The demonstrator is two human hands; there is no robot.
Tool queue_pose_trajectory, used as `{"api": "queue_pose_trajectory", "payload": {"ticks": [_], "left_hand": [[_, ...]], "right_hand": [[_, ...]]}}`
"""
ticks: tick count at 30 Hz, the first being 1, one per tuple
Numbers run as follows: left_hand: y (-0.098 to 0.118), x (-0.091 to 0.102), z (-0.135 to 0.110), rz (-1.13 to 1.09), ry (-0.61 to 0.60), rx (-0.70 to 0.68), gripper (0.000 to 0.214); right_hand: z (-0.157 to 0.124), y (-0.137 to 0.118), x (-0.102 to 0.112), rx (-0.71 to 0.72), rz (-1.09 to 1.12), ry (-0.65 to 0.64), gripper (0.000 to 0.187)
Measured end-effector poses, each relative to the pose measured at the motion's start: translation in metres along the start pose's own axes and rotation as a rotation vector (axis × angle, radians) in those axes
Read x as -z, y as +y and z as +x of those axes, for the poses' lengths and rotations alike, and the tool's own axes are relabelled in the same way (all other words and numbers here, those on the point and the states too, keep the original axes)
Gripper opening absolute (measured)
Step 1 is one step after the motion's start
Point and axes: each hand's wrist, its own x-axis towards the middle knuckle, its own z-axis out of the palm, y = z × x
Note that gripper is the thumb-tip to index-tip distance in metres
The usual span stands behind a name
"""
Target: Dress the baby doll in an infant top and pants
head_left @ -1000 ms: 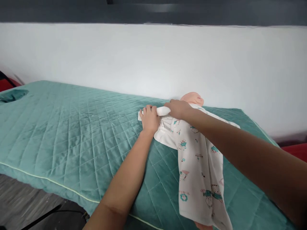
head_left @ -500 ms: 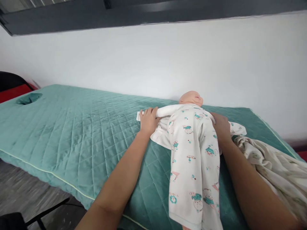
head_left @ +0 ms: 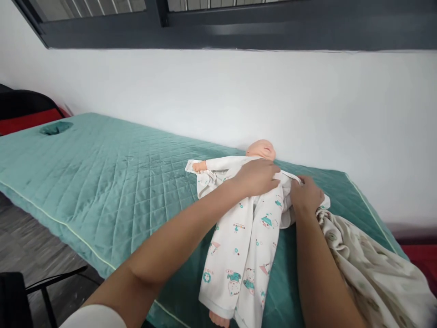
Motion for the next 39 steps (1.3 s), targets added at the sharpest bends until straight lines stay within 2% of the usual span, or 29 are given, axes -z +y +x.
{"api": "queue_pose_trajectory", "payload": {"ticks": [3, 5, 8, 14, 16, 20, 23, 27, 32, 35, 39], "left_hand": [[0.028, -0.005, 0.046, 0.211, -0.364, 0.031, 0.023], [0.040, -0.015, 0.067, 0.264, -0.449, 0.031, 0.026], [0.048, -0.031, 0.082, 0.307, -0.459, 0.035, 0.034], [0.047, -0.049, 0.086, 0.373, -0.455, 0.091, 0.050], [0.040, -0.046, 0.089, 0.391, -0.456, 0.074, 0.052], [0.021, -0.027, 0.093, 0.429, -0.465, 0.019, 0.055], [0.014, -0.019, 0.092, 0.434, -0.488, 0.033, 0.053], [0.022, -0.033, 0.091, 0.436, -0.529, 0.062, 0.054], [0.030, -0.051, 0.092, 0.431, -0.535, 0.058, 0.046], [0.026, -0.049, 0.093, 0.449, -0.485, 0.059, 0.046], [0.020, -0.034, 0.091, 0.482, -0.444, 0.074, 0.041]], "right_hand": [[0.001, 0.002, -0.001, -0.041, 0.012, -0.037, 0.044], [0.002, 0.005, -0.001, -0.040, 0.028, -0.058, 0.046], [0.004, 0.008, -0.001, -0.021, 0.045, -0.077, 0.045], [0.004, 0.006, 0.004, -0.059, 0.076, -0.096, 0.040], [0.005, 0.008, 0.006, -0.078, 0.087, -0.078, 0.040], [0.008, 0.012, 0.006, -0.154, 0.135, -0.033, 0.042], [0.011, 0.013, 0.004, -0.164, 0.157, -0.061, 0.042], [0.011, 0.014, 0.000, -0.157, 0.172, -0.110, 0.040], [0.012, 0.018, -0.004, -0.155, 0.195, -0.111, 0.037], [0.014, 0.020, -0.004, -0.174, 0.238, -0.102, 0.035], [0.017, 0.023, -0.005, -0.192, 0.333, -0.058, 0.031]]}}
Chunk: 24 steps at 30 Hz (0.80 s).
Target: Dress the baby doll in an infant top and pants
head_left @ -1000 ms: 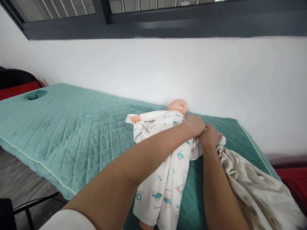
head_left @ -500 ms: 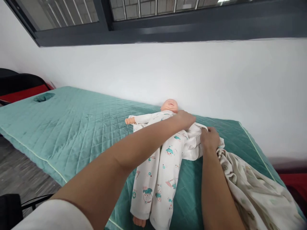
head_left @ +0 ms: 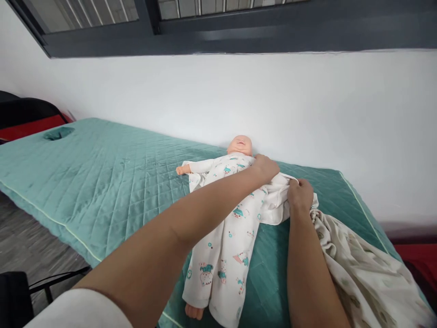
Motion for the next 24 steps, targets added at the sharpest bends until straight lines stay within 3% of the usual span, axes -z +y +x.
{"api": "queue_pose_trajectory", "payload": {"ticks": [6, 11, 17, 21, 24], "left_hand": [[-0.024, 0.020, -0.020, 0.062, 0.043, 0.057, 0.042], [-0.031, 0.023, -0.029, 0.080, 0.062, 0.071, 0.043], [-0.019, 0.010, -0.031, 0.023, 0.093, 0.022, 0.038], [-0.007, 0.002, -0.028, -0.022, 0.071, 0.004, 0.034], [0.003, -0.001, -0.024, -0.063, 0.009, -0.004, 0.033]], "right_hand": [[0.005, 0.008, -0.002, -0.023, 0.234, 0.067, 0.025], [0.006, 0.008, 0.000, -0.079, 0.494, 0.102, 0.021], [0.003, -0.003, 0.013, -0.184, 0.859, -0.048, 0.029], [0.007, -0.006, 0.018, -0.247, 0.978, -0.122, 0.024], [0.006, -0.006, 0.018, -0.145, 0.848, -0.004, 0.019]]}}
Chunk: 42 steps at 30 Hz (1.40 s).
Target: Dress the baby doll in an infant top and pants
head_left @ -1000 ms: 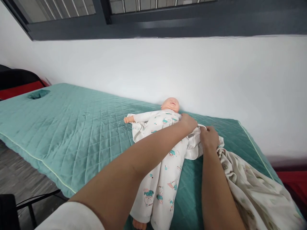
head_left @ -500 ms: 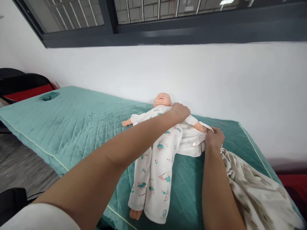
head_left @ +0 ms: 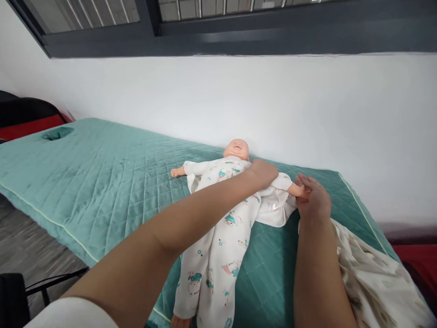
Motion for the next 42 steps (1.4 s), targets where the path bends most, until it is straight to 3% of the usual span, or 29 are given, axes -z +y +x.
{"api": "queue_pose_trajectory", "payload": {"ticks": [4, 8, 11, 14, 17, 20, 25, 31, 37, 42], "left_hand": [[0.009, -0.003, -0.004, -0.068, 0.052, 0.015, 0.038], [-0.011, -0.007, -0.041, -0.210, 0.248, 0.025, 0.033], [-0.048, -0.023, -0.082, -0.463, 0.453, 0.122, 0.027], [-0.083, -0.048, -0.110, -0.875, 0.617, 0.223, 0.028], [-0.100, -0.067, -0.117, -1.167, 0.626, 0.281, 0.032], [-0.102, -0.073, -0.114, -1.239, 0.626, 0.257, 0.030], [-0.100, -0.075, -0.111, -1.117, 0.667, 0.230, 0.017], [-0.091, -0.074, -0.118, -0.671, 0.682, 0.141, 0.009], [-0.085, -0.077, -0.123, -0.327, 0.792, 0.113, 0.014], [-0.083, -0.082, -0.131, -0.280, 0.810, 0.097, 0.018]], "right_hand": [[-0.013, -0.001, -0.006, 0.321, -0.250, 0.119, 0.020], [-0.037, 0.004, -0.023, 0.521, -0.526, -0.068, 0.025], [-0.060, 0.009, -0.041, 0.506, -0.557, -0.214, 0.027], [-0.084, 0.011, -0.058, 0.435, -0.449, -0.365, 0.029], [-0.103, 0.009, -0.068, 0.376, -0.369, -0.563, 0.032], [-0.111, 0.005, -0.070, 0.325, -0.373, -0.704, 0.039], [-0.106, 0.001, -0.066, 0.277, -0.429, -0.794, 0.061], [-0.108, -0.006, -0.066, 0.315, -0.494, -0.837, 0.052], [-0.118, -0.011, -0.066, 0.591, -0.573, -0.813, 0.028], [-0.128, -0.006, -0.060, 0.780, -0.711, -0.714, 0.022]]}}
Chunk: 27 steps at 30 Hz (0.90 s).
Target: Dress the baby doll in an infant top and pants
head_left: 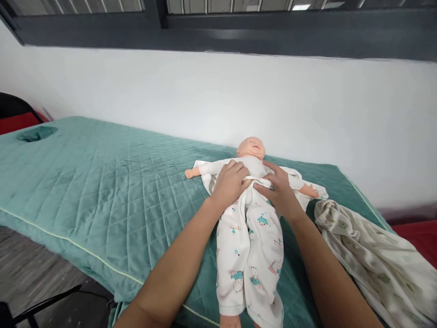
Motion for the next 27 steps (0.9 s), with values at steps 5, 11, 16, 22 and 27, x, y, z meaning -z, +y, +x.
{"api": "queue_pose_trajectory", "payload": {"ticks": [5, 11, 16, 22, 27], "left_hand": [[-0.001, 0.000, -0.022, -0.019, 0.043, 0.017, 0.025], [-0.008, 0.006, -0.072, -0.084, 0.035, 0.228, 0.028], [-0.005, 0.015, -0.097, -0.179, -0.033, 0.339, 0.024], [0.003, 0.018, -0.100, -0.148, 0.014, 0.342, 0.019], [0.004, 0.013, -0.099, -0.303, 0.065, 0.375, 0.015]], "right_hand": [[-0.012, 0.002, 0.001, 0.026, -0.104, 0.036, 0.023], [-0.024, 0.019, 0.003, 0.019, -0.165, 0.065, 0.016], [-0.043, 0.020, 0.005, 0.028, -0.220, 0.136, 0.020], [-0.077, 0.009, 0.009, 0.007, -0.183, 0.234, 0.017], [-0.085, 0.009, 0.006, -0.124, 0.082, 0.201, 0.020]]}}
